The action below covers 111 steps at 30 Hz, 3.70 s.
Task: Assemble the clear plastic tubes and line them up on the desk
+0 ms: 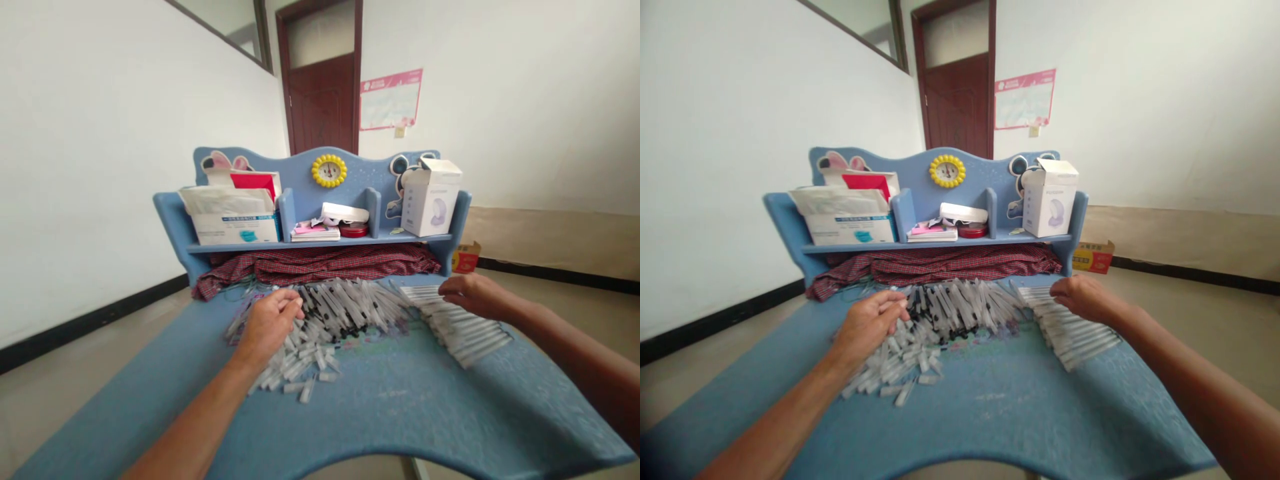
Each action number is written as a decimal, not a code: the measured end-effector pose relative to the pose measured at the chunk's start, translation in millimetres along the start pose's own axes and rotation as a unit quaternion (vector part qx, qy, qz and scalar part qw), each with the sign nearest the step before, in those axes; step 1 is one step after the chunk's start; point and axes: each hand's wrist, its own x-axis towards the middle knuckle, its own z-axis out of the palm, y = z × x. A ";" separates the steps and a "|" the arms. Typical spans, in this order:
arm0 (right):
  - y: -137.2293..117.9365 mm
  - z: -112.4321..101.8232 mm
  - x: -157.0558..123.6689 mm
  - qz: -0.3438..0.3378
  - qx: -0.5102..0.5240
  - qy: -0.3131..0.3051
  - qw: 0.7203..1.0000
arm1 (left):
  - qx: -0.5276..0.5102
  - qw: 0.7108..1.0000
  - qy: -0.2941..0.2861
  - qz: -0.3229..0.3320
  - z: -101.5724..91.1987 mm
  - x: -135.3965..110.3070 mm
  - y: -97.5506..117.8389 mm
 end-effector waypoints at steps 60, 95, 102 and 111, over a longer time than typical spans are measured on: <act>-172.7 13.4 35.6 -0.034 -0.128 0.034 0.991 | 0.395 0.895 -0.021 0.208 -0.7 -12.5 -12.1; -126.8 -20.1 22.8 -0.005 0.369 -0.037 0.929 | 0.388 0.878 -0.076 0.270 6.7 -20.2 -7.8; -156.6 -8.6 30.9 -0.033 0.417 -0.078 0.905 | 0.363 0.874 -0.065 0.315 9.3 -23.5 -7.9; -171.8 -1.9 48.9 -0.069 0.404 -0.057 0.910 | 0.242 0.930 -0.001 0.278 9.0 -24.7 -3.3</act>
